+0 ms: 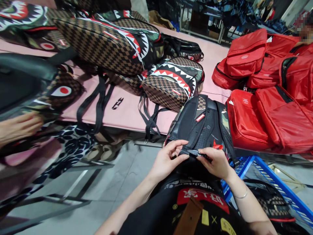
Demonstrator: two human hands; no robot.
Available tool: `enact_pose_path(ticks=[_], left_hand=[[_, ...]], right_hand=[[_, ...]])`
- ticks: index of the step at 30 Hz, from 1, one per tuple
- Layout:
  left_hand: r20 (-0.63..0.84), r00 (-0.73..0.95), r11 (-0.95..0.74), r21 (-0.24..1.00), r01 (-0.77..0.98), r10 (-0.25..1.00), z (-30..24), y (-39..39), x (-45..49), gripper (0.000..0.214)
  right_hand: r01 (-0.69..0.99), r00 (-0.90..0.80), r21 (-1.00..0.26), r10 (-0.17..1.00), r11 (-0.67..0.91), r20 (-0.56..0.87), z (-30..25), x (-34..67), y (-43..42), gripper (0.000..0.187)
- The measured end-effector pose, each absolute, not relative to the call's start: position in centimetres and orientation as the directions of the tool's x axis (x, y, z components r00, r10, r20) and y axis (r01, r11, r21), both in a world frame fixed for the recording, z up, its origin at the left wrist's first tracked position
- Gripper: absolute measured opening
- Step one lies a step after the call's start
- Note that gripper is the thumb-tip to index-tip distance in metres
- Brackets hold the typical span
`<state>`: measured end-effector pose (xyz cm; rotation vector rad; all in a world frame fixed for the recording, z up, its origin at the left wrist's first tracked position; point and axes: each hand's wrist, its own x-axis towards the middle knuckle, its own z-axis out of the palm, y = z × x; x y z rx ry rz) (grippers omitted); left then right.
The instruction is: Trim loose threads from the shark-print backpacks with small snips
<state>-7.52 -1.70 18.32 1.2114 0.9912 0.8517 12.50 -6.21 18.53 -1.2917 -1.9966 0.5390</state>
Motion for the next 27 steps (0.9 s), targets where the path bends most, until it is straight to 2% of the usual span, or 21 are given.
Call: enact_pose_path(ticks=[7,16,20,22,24,26,27], left_hand=[[-0.167,0.370,0.202,0.978,-0.056,0.914,18.6,-1.6,-7.4,0.041],[-0.172,0.384,0.200,0.979,-0.032,0.907,18.3,-1.8,-7.1,0.045],[-0.197,0.371,0.235,0.970,-0.059,0.907,18.4,-1.7,-7.0,0.045],[-0.221,0.365,0.275,0.956,-0.105,0.904,18.4,-1.7,-7.1,0.044],[-0.243,0.354,0.316,0.934,-0.165,0.903,18.5,-1.6,-7.1,0.043],[-0.266,0.327,0.348,0.910,-0.224,0.907,18.5,-1.6,-7.1,0.040],[-0.283,0.316,0.367,0.896,-0.250,0.906,18.4,-1.7,-7.1,0.038]], right_hand=[[0.577,-0.199,-0.710,0.913,0.403,0.357,18.5,12.4,-6.1,0.015],[0.607,-0.329,-0.629,0.874,0.485,0.357,18.5,12.3,-4.9,0.015],[0.585,-0.327,-0.649,0.874,0.486,0.360,18.6,12.0,-4.9,0.014],[0.529,-0.245,-0.738,0.907,0.420,0.342,18.6,11.9,-4.8,0.013],[0.397,-0.062,-0.880,0.964,0.261,0.258,18.5,11.6,-4.4,0.016],[0.138,0.104,-0.988,0.991,0.073,0.088,18.1,11.2,-3.6,0.023],[-0.011,0.135,-1.000,0.991,-0.003,-0.005,17.9,10.9,-3.2,0.028]])
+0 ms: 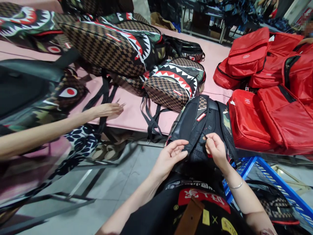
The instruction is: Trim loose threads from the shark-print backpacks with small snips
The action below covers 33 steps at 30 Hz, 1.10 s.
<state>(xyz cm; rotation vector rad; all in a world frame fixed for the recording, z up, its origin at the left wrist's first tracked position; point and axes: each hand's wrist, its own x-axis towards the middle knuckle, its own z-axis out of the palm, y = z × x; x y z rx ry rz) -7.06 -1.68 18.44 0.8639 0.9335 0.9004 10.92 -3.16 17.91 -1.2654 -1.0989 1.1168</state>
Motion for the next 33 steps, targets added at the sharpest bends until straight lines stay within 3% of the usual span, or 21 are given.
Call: enact_pose_path(ticks=[2,5,9,12,15,17,21,25,29,33], left_hand=[[-0.325,0.313,0.417,0.859,-0.297,0.892,18.3,-1.9,-6.9,0.033],[-0.377,0.356,0.496,0.795,-0.350,0.855,18.0,-2.1,-6.5,0.027],[-0.408,0.412,0.551,0.765,-0.334,0.815,17.2,-1.4,-6.6,0.031],[-0.352,0.228,0.407,0.870,-0.278,0.908,16.8,-0.4,-7.8,0.039],[-0.102,0.032,0.104,0.992,-0.074,0.994,17.3,-0.1,-9.1,0.046],[-0.016,0.069,0.015,1.000,0.012,0.997,17.9,-0.6,-9.6,0.035],[-0.141,0.253,0.141,0.990,0.017,0.957,18.4,-1.9,-8.9,0.037],[-0.260,0.271,0.289,0.955,-0.070,0.927,18.1,-2.1,-8.3,0.034],[-0.318,0.354,0.425,0.859,-0.286,0.880,18.3,-1.8,-8.5,0.038],[-0.359,0.362,0.497,0.749,-0.437,0.860,18.9,-1.7,-8.6,0.039]], right_hand=[[-0.257,0.092,-0.959,0.984,-0.122,-0.150,17.6,10.2,-2.3,0.037],[-0.441,-0.097,-0.852,0.958,-0.283,-0.269,17.3,9.0,-1.6,0.045],[-0.524,-0.316,-0.736,0.900,-0.429,-0.300,17.6,8.0,-1.2,0.046],[-0.529,-0.256,-0.740,0.910,-0.415,-0.326,18.0,7.7,-0.6,0.050],[-0.476,-0.174,-0.787,0.919,-0.393,-0.353,18.3,7.3,0.3,0.051],[-0.425,-0.127,-0.820,0.922,-0.383,-0.365,18.4,6.8,0.7,0.055],[-0.319,-0.044,-0.879,0.932,-0.355,-0.361,18.2,5.9,1.3,0.054],[-0.193,0.004,-0.927,0.945,-0.321,-0.327,17.5,6.0,1.2,0.046],[0.116,0.143,-0.987,0.985,-0.112,-0.095,17.0,7.6,-0.5,0.030],[0.372,0.176,-0.923,0.969,0.098,0.174,17.2,9.4,-3.6,0.021]])
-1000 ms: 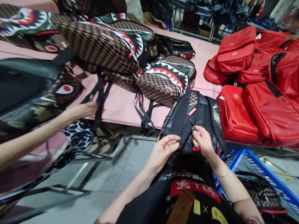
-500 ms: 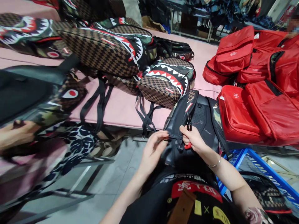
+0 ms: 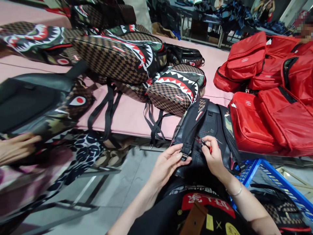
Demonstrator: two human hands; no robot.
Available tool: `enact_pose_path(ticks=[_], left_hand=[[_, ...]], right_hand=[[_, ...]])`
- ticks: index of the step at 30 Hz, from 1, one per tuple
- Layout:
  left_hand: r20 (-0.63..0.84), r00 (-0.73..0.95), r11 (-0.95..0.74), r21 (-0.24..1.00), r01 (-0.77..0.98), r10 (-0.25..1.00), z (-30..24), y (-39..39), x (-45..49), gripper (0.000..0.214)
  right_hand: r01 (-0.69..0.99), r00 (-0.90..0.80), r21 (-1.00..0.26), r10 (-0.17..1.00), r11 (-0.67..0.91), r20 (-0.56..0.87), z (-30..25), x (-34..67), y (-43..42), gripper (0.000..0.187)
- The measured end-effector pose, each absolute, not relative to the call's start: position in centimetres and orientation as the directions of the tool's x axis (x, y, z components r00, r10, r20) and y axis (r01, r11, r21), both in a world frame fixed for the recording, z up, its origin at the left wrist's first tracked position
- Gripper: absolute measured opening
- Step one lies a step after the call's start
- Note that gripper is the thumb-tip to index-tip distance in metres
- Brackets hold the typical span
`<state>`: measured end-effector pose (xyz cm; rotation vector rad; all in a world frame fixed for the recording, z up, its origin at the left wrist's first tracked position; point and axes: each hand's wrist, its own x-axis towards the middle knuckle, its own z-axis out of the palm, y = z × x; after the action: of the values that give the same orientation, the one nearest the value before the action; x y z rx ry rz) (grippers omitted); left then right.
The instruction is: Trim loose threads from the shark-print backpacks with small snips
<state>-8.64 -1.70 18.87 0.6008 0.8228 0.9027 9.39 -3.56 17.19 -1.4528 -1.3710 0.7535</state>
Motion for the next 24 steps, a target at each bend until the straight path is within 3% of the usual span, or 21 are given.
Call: enact_pose_path(ticks=[4,7,13,24], left_hand=[[-0.370,0.372,0.518,0.707,-0.481,0.851,19.1,-1.7,-8.4,0.031],[-0.357,0.393,0.523,0.693,-0.497,0.847,19.1,-1.7,-8.1,0.030],[-0.349,0.405,0.524,0.692,-0.496,0.845,19.2,-1.9,-7.9,0.031],[-0.322,0.414,0.506,0.714,-0.485,0.851,19.3,-2.0,-7.7,0.032]], right_hand=[[0.505,0.060,-0.804,0.916,0.315,0.396,17.6,10.4,-5.8,0.017],[0.567,0.001,-0.728,0.884,0.385,0.468,17.7,10.5,-6.0,0.017],[0.646,-0.057,-0.627,0.846,0.436,0.530,17.4,10.3,-5.0,0.016],[0.677,-0.125,-0.583,0.851,0.449,0.510,17.5,10.6,-5.3,0.020]])
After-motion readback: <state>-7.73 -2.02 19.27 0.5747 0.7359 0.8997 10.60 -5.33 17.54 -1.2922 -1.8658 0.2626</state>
